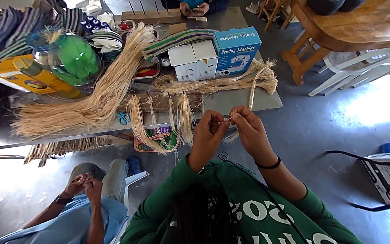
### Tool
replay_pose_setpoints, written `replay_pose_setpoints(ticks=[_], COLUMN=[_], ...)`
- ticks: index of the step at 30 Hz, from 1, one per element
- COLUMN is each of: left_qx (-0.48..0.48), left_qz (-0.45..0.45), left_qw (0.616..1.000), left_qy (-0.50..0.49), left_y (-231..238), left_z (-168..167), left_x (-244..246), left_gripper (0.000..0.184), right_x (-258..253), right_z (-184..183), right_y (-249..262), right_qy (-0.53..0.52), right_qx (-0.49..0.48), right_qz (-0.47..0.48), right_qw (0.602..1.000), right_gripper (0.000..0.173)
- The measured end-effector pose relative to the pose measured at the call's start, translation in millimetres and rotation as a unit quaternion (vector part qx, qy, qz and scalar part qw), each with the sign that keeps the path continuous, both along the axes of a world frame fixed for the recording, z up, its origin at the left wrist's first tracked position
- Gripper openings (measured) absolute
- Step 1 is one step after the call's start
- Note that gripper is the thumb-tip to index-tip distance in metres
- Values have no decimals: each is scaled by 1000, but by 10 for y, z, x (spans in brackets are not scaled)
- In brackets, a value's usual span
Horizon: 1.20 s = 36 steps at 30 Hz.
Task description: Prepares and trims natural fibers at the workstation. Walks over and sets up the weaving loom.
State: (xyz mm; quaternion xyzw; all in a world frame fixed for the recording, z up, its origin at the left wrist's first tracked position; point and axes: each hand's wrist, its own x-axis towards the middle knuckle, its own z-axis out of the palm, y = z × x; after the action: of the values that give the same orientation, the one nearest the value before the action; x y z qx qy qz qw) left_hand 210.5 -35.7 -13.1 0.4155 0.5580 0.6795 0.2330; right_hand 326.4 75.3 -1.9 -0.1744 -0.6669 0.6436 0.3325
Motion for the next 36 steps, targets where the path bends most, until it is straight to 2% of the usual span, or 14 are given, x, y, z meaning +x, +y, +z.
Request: replay_pose_setpoints(ticks=[15, 36], left_qx=[9, 42], left_qz=[37, 17], left_qw=[999, 999], left_qy=[34, 21], left_y=[58, 66], left_z=[-9, 0], left_x=[8, -4], left_gripper=[17, 17], right_x=[-13, -56], right_z=[32, 19], right_y=[19, 16], right_qy=[-7, -5], right_qx=[2, -8], right_qz=[-6, -6], right_qw=[1000, 1000], right_gripper=[16, 15])
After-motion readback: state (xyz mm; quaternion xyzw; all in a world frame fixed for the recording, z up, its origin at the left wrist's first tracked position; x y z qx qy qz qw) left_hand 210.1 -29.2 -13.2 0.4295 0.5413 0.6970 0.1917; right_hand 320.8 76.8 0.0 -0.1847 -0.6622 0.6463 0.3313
